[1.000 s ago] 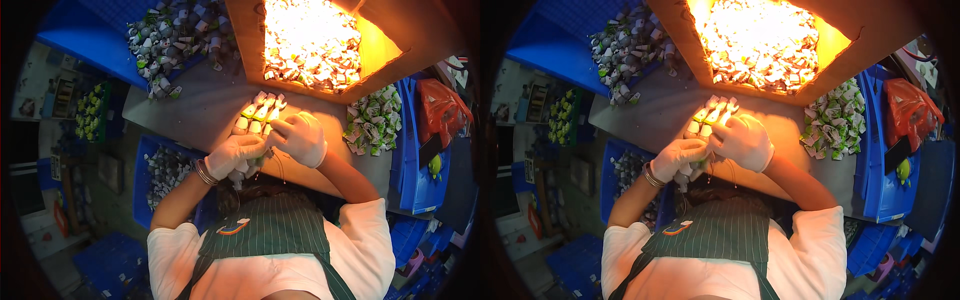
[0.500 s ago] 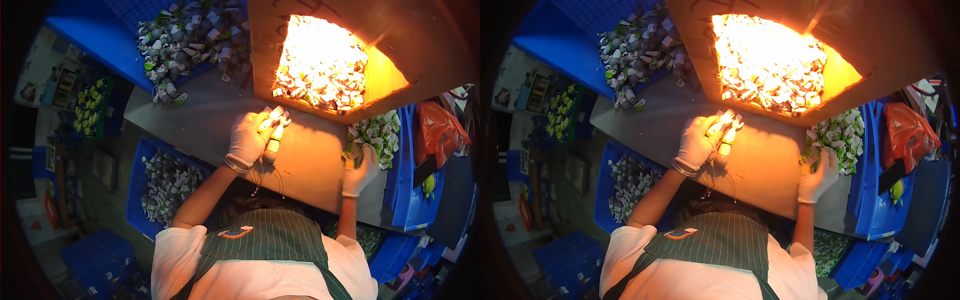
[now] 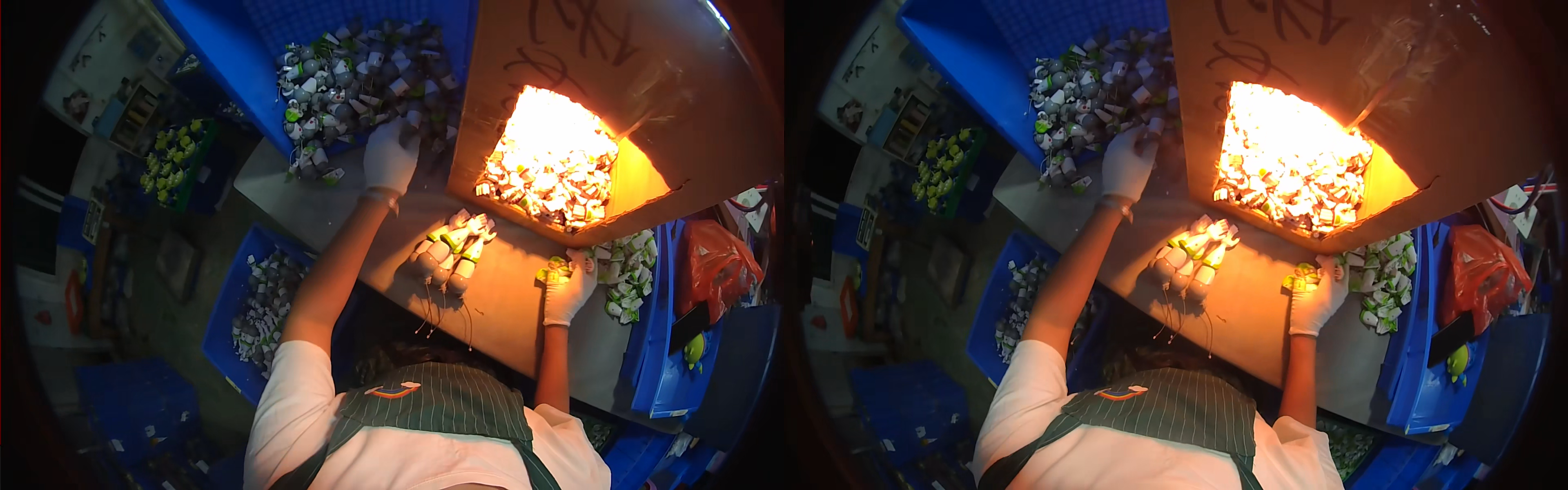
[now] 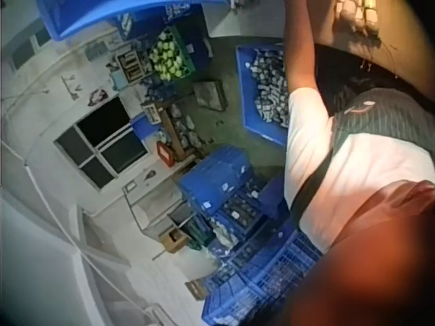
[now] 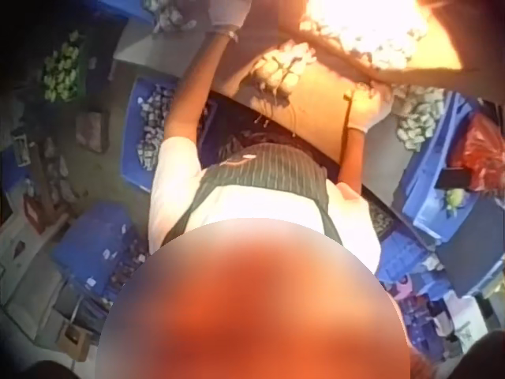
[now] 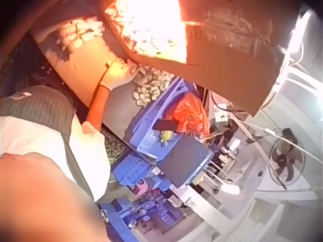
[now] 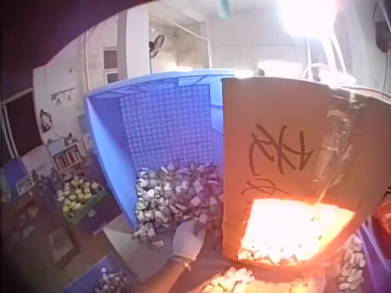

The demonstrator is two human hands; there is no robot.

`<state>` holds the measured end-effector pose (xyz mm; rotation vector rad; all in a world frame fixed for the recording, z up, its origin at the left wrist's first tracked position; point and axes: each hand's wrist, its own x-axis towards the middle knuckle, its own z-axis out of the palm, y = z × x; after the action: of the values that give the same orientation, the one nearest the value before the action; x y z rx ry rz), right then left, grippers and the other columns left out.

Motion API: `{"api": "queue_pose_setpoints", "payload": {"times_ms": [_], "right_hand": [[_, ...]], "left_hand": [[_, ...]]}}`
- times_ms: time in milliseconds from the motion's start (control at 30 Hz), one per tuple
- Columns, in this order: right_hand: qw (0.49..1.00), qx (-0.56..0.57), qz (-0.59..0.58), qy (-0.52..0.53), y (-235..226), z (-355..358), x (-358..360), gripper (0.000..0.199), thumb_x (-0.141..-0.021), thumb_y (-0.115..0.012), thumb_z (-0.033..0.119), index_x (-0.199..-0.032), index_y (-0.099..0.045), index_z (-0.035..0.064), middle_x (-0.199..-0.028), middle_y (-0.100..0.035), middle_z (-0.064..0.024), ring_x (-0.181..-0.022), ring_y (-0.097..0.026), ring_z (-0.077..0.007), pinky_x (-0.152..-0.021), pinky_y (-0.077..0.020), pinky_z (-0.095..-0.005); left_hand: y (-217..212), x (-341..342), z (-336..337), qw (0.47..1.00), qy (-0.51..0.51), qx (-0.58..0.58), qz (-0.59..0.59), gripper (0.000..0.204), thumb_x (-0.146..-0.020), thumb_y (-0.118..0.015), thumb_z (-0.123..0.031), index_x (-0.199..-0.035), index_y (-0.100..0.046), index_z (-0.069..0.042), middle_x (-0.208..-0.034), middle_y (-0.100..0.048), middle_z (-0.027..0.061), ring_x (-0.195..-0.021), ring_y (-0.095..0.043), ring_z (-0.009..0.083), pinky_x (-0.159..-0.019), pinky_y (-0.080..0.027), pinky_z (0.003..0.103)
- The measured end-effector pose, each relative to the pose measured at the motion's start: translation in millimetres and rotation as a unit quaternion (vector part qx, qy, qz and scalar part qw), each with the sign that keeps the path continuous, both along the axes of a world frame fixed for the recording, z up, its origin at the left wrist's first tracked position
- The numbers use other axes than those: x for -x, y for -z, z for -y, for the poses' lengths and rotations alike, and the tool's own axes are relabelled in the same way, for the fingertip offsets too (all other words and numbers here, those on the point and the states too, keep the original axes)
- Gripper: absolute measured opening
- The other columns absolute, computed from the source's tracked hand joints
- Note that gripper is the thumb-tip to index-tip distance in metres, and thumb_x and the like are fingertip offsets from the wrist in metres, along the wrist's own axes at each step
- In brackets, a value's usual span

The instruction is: Sorting and grouping small white and green toy parts under a bright inspection light.

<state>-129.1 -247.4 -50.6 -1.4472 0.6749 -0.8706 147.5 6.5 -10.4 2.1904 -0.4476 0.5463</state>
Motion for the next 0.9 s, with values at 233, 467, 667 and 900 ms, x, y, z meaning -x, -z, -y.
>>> {"api": "queue_pose_setpoints", "payload": {"times_ms": [233,467,667,900], "right_hand": [[0.885,0.452,-0.109,-0.031,-10,-8,4,0.037,-0.085,-0.063,0.007,-0.120,-0.056,-0.0040,-0.095,-0.057,-0.0105,-0.093,-0.054,-0.0243,-0.079,-0.0471,-0.0351],[0.794,0.575,-0.164,-0.113,-34,6,27,0.042,-0.068,-0.079,0.025,-0.105,-0.069,0.0087,-0.129,-0.052,-0.0209,-0.113,-0.053,-0.0378,-0.095,-0.0415,-0.0470],[0.777,0.582,-0.202,-0.131,-5,19,6,0.044,-0.066,-0.077,0.021,-0.107,-0.067,0.0109,-0.122,-0.057,-0.0139,-0.110,-0.053,-0.0351,-0.094,-0.0405,-0.0480],[0.827,0.549,-0.103,-0.065,-30,-22,-7,0.031,-0.080,-0.071,0.015,-0.109,-0.066,0.0066,-0.111,-0.064,-0.0091,-0.102,-0.059,-0.0268,-0.089,-0.0449,-0.0395]], "left_hand": [[2,-84,28,0.958,-0.083,-0.244,-0.127,0.033,-0.079,-0.063,-0.035,-0.096,-0.070,-0.008,-0.084,-0.070,0.0183,-0.083,-0.068,0.0374,-0.070,-0.056,0.048],[-21,-49,-31,0.967,0.067,-0.166,-0.178,0.049,-0.072,-0.066,-0.026,-0.116,-0.063,-0.003,-0.089,-0.070,0.0160,-0.081,-0.068,0.0282,-0.072,-0.053,0.036],[-59,47,-67,0.841,0.218,0.249,-0.428,0.053,-0.084,-0.064,-0.014,-0.133,-0.049,-0.004,-0.106,-0.064,0.0073,-0.090,-0.066,0.0184,-0.069,-0.052,0.024],[-23,138,-55,0.528,0.340,0.567,-0.534,0.025,-0.098,-0.054,-0.021,-0.114,-0.051,-0.002,-0.109,-0.058,0.0141,-0.097,-0.060,0.0262,-0.084,-0.051,0.039]]}}
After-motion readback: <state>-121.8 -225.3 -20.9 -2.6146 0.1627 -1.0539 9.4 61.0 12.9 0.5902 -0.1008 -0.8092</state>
